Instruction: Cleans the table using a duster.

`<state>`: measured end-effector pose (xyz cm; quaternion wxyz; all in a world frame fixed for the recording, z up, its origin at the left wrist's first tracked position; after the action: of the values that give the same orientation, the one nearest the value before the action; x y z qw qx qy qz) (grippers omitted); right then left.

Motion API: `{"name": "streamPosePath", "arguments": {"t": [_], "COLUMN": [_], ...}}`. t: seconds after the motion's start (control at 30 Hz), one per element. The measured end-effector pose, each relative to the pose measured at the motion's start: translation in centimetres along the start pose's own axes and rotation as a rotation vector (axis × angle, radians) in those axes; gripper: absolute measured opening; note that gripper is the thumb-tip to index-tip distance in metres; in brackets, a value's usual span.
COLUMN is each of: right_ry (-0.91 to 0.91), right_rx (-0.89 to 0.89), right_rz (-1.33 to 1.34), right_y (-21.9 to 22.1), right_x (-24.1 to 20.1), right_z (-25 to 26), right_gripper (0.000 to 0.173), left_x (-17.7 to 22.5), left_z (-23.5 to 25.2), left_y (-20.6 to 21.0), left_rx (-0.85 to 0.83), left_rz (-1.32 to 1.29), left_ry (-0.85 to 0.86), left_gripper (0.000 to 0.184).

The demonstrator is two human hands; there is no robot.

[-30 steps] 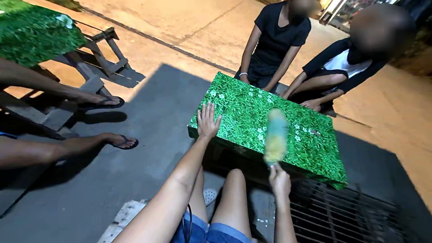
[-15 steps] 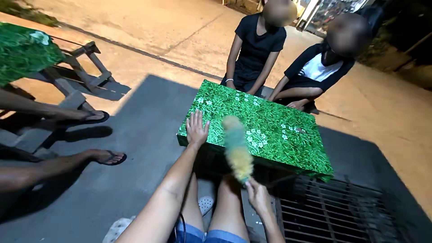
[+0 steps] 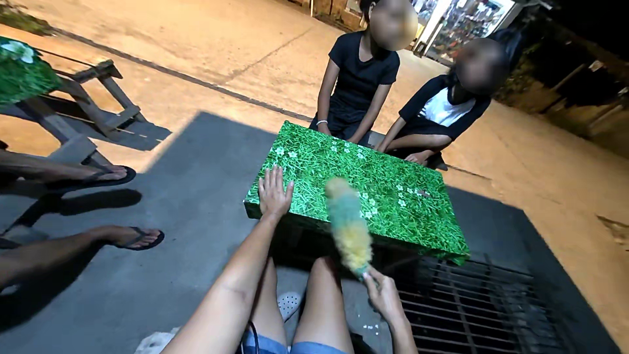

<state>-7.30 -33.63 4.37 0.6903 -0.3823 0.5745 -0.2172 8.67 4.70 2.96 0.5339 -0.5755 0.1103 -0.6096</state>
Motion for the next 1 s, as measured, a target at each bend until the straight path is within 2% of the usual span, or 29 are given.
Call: {"name": "streamPosePath", "arguments": {"t": [0.03, 0.1, 0.2, 0.27, 0.3, 0.37, 0.5, 0.63, 0.7, 0.83, 0.9, 1.0], "right_ry": [-0.051, -0.051, 0.245, 0.459, 0.491, 0.43, 0.203, 0.297, 0.267, -0.08, -0.234, -0.192], "right_rx": [-0.047, 0.029, 0.281, 0.375, 0.393, 0.336, 0.098, 0.049, -0.012, -0.277, -0.373, -0.309], "right_rz": [0.004, -0.052, -0.18, -0.222, -0.224, -0.227, -0.31, -0.408, -0.408, -0.294, -0.227, -0.249], "right_y": [0.4, -1.3, -6.2, -7.9, -8.0, -6.9, -3.5, -3.5, -1.4, 6.4, 8.7, 6.3], "right_x": [-0.3, 1.1, 6.3, 9.0, 9.2, 7.2, 2.9, 1.0, -1.6, -8.6, -10.4, -9.2], "right_z": [-0.3, -0.4, -0.4, -0.9, -0.9, 0.2, 3.2, 7.8, 9.8, 10.7, 10.7, 13.5], "right_gripper": [0.037, 0.036, 0.036, 0.037, 0.037, 0.036, 0.038, 0.039, 0.04, 0.04, 0.041, 0.04], "left_x": [0.1, 0.2, 0.0, -0.1, 0.0, 0.2, 0.2, 0.3, 0.4, 0.2, 0.3, 0.4], "left_z": [-0.1, -0.3, 0.0, -0.2, -0.3, -0.2, -0.2, -0.3, -0.4, 0.0, -0.3, -0.4], "left_y": [-0.1, -0.4, -0.4, -0.3, -0.2, -0.3, -0.5, -0.5, -0.6, -0.7, -1.2, -1.7], "left_rx": [-0.001, 0.004, 0.012, 0.002, -0.009, -0.01, -0.018, 0.007, -0.001, 0.025, 0.06, 0.058], "left_rz": [-0.003, -0.01, -0.007, -0.007, -0.013, -0.018, -0.027, -0.016, -0.02, -0.034, -0.076, -0.096], "left_ry": [0.002, 0.008, 0.011, 0.014, 0.014, 0.011, 0.011, 0.02, 0.013, 0.018, 0.034, 0.035], "left_gripper": [0.071, 0.07, 0.071, 0.072, 0.071, 0.071, 0.072, 0.071, 0.07, 0.072, 0.073, 0.074]}}
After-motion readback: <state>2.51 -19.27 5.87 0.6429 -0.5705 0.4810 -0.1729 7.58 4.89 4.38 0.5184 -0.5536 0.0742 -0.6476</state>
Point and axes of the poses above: each hand's wrist, its own z-axis towards the middle knuckle, its own y-axis out of the palm, x = y × z, the point moved 9 cm from there along z, towards the middle knuckle, and after that the axes turned 10 degrees about -y, right-handed, at the moved point
